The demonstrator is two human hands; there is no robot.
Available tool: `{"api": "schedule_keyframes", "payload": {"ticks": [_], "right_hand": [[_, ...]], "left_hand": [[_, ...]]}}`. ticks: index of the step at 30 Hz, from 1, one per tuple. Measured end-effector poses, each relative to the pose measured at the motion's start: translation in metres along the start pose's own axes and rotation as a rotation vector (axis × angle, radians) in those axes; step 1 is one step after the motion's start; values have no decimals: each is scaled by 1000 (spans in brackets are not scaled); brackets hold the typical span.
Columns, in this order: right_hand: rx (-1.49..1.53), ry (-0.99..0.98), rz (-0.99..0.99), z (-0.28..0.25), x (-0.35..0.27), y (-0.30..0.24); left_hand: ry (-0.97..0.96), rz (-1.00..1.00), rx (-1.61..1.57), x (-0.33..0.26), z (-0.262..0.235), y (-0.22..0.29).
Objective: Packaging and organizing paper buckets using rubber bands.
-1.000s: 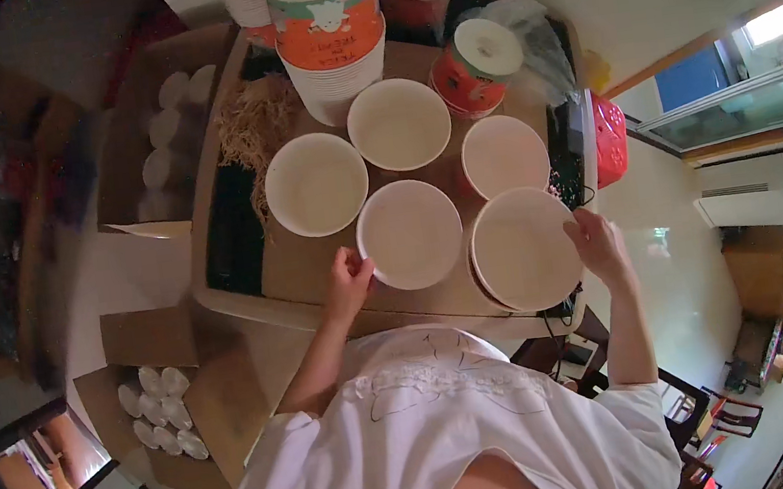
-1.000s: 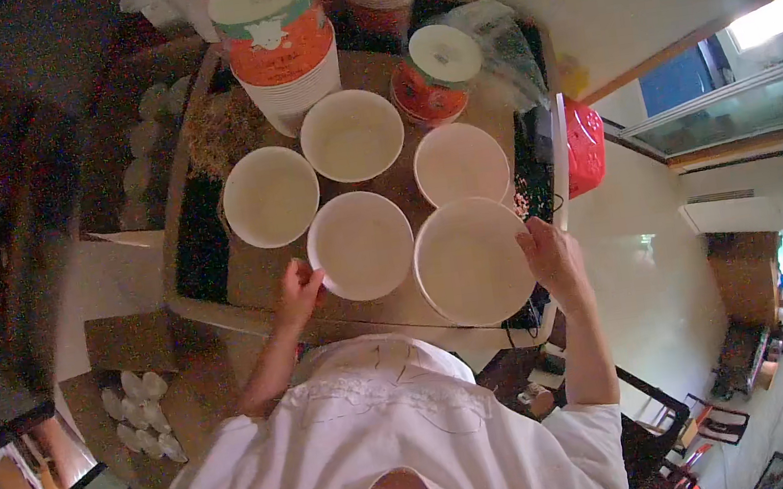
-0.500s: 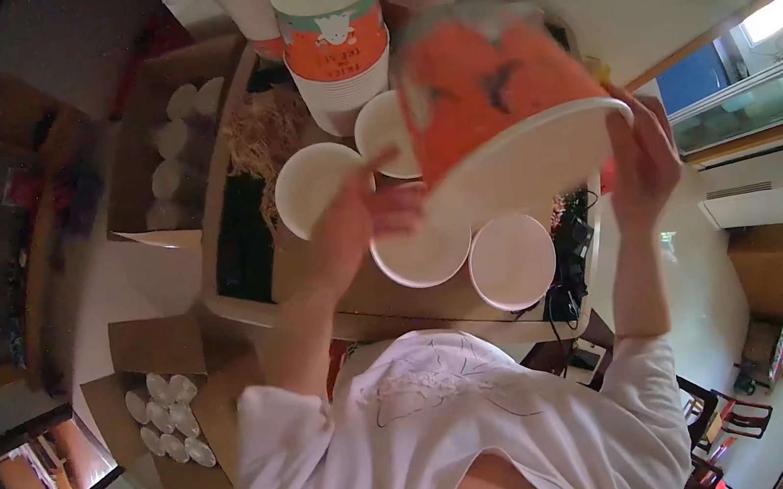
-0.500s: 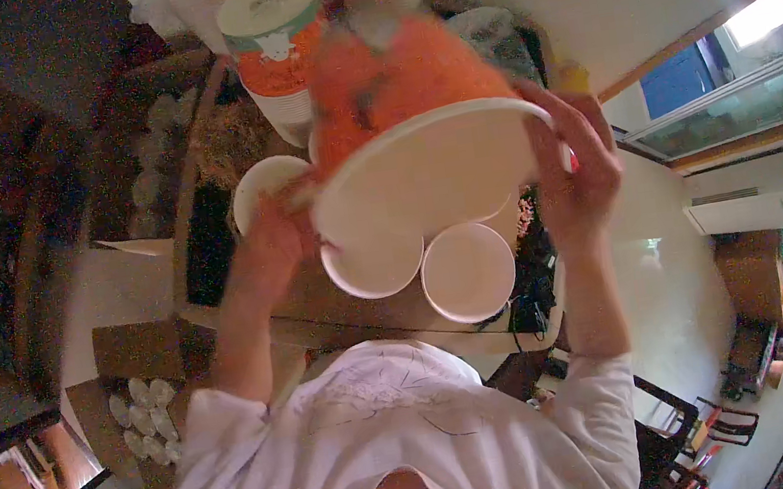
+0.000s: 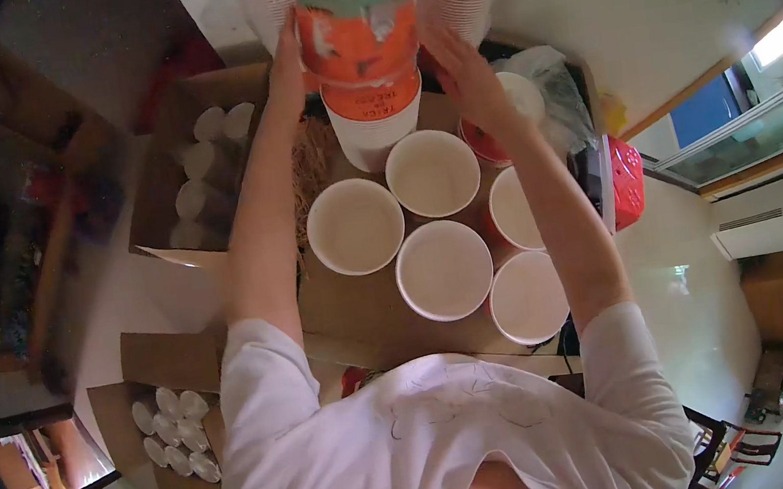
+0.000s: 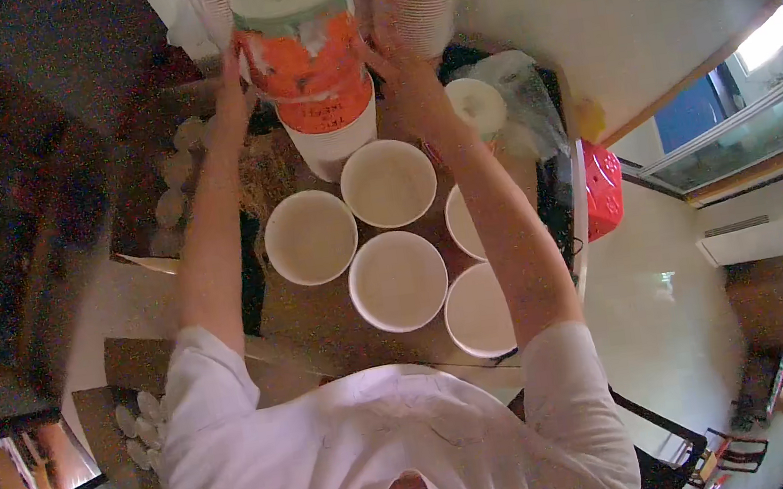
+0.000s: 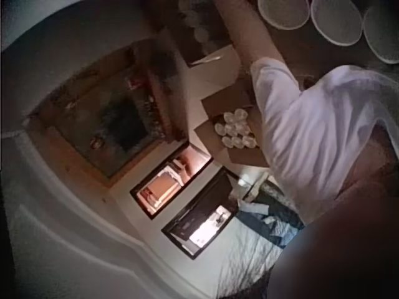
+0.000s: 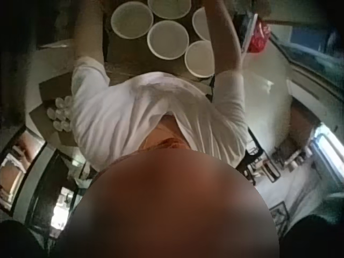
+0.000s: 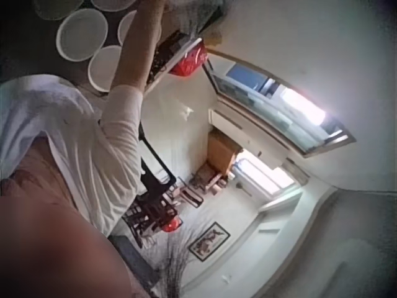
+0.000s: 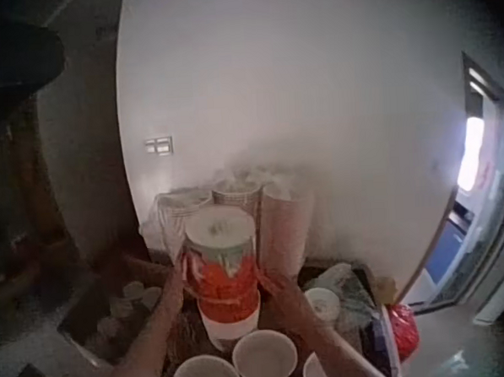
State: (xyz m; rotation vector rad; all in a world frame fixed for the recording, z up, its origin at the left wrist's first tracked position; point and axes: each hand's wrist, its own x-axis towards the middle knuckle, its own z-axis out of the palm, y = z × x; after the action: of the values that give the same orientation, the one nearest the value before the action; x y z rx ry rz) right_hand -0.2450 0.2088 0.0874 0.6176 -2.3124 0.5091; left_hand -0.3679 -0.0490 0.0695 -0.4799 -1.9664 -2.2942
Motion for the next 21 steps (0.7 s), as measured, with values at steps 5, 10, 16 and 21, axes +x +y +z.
{"api": "schedule_keyframes", "payload": {"ticks": [5, 10, 16, 21], "right_hand": [[446, 140, 486, -89, -38, -88], [326, 1325, -417, -206, -58, -167], [596, 802, -512, -209, -33, -203], [774, 739, -596, -214, -44, -205]], "left_hand": [[296, -3, 272, -145, -63, -82], [485, -341, 990, -264, -107, -134], [609, -422, 962, -343, -117, -176], [431, -208, 1149, -334, -88, -154]]}}
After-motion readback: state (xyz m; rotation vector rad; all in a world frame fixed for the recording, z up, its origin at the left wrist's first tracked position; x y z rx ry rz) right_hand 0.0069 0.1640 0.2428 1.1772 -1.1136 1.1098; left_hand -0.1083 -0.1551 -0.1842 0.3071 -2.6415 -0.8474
